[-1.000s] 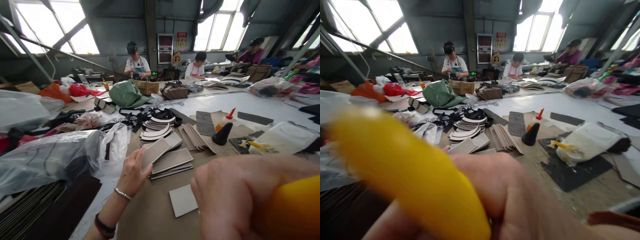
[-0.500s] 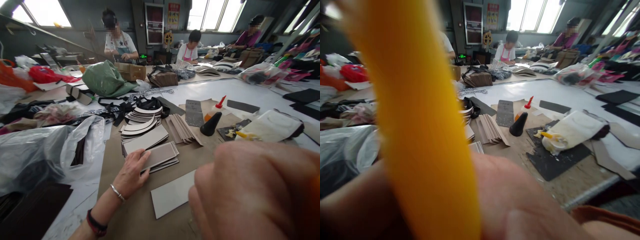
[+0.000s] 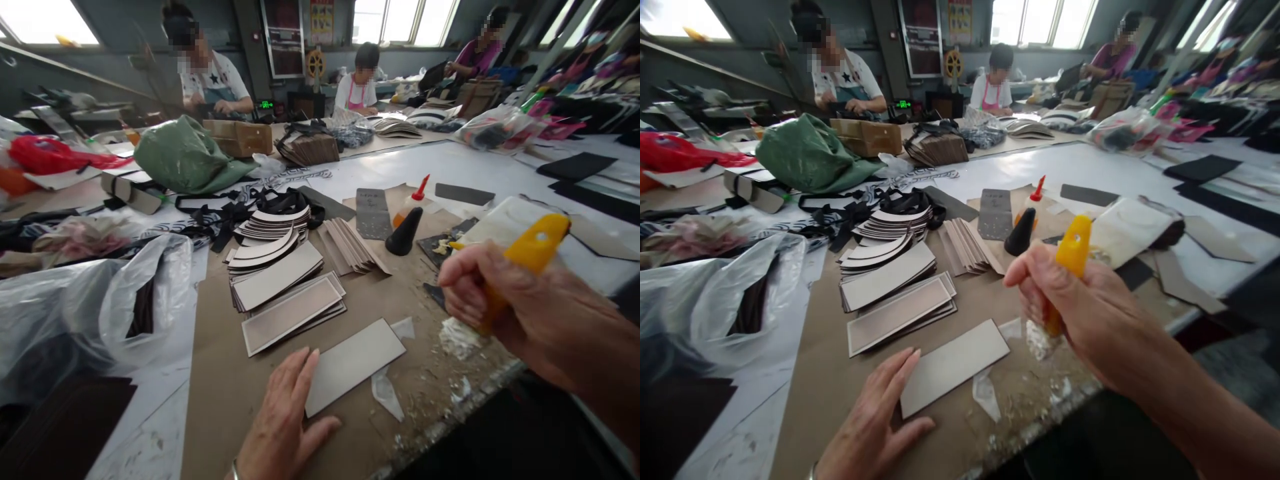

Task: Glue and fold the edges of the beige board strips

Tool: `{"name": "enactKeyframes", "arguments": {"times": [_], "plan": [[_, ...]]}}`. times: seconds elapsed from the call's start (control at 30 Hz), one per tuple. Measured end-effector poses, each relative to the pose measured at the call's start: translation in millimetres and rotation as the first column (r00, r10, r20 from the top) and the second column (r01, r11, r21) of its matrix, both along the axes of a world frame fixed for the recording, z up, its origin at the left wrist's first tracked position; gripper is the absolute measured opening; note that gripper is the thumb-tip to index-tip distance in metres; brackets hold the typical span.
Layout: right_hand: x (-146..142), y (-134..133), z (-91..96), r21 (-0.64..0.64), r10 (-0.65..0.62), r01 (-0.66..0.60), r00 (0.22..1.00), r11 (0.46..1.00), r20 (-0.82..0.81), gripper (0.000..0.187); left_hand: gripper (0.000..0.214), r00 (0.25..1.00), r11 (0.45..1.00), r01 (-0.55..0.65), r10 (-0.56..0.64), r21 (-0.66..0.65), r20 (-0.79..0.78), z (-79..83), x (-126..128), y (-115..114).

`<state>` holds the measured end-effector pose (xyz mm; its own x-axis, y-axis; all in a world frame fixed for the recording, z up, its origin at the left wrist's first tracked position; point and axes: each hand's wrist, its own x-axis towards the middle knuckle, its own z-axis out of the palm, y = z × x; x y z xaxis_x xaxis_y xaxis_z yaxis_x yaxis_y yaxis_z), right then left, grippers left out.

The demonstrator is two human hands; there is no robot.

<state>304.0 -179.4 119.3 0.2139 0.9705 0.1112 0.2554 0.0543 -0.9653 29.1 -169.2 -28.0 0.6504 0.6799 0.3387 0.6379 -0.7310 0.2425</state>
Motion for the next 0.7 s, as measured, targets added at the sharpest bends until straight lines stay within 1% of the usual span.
{"name": "enactKeyframes", "arguments": {"times": [0.1,0.13,0.2,0.23,0.3,0.37,0.4,0.47,0.57,0.63,0.7], "plan": [[22.8,4.6,-18.8,0.015,-0.136,0.136,0.991,0.991,0.002,0.046,0.056,0.998,1.000,-0.018,0.018,-0.001,0.057,-19.3,4.1,-7.7],[33.6,4.4,-24.8,0.030,-0.190,0.190,0.981,0.981,0.028,0.049,0.054,0.996,1.000,-0.028,0.028,-0.007,0.084,-23.0,5.2,-7.2],[57.5,0.9,-33.4,0.065,-0.306,0.299,0.943,0.952,0.132,0.054,0.053,0.990,0.999,-0.045,0.047,-0.021,0.136,-26.3,7.0,-3.7],[69.9,-2.0,-35.6,0.085,-0.363,0.353,0.909,0.932,0.207,0.057,0.053,0.986,0.998,-0.053,0.056,-0.023,0.156,-26.7,7.7,-1.0],[93.7,-8.9,-36.4,0.116,-0.456,0.446,0.814,0.888,0.360,0.063,0.054,0.983,0.998,-0.053,0.055,-0.014,0.176,-26.8,8.7,5.2],[114.1,-15.3,-34.1,0.129,-0.517,0.518,0.735,0.846,0.439,0.066,0.055,0.982,0.999,-0.040,0.039,0.003,0.183,-28.2,9.6,12.1],[122.6,-17.6,-32.4,0.126,-0.537,0.543,0.718,0.830,0.443,0.066,0.055,0.982,0.999,-0.031,0.027,0.019,0.189,-29.7,10.1,15.7],[136.0,-19.6,-29.3,0.105,-0.555,0.569,0.718,0.816,0.421,0.064,0.057,0.978,0.997,-0.021,0.007,0.068,0.211,-34.2,11.2,23.0],[150.7,-15.2,-27.0,0.095,-0.538,0.554,0.732,0.827,0.418,0.057,0.063,0.970,0.991,-0.007,-0.026,0.133,0.240,-41.6,13.5,31.1],[159.5,-8.4,-28.5,0.097,-0.522,0.542,0.724,0.835,0.451,0.050,0.067,0.968,0.993,-0.005,-0.025,0.119,0.249,-44.5,15.1,32.3],[167.8,-0.1,-32.5,0.090,-0.509,0.541,0.703,0.836,0.497,0.038,0.067,0.965,0.996,-0.040,0.018,0.079,0.260,-45.7,16.6,30.1]]}}
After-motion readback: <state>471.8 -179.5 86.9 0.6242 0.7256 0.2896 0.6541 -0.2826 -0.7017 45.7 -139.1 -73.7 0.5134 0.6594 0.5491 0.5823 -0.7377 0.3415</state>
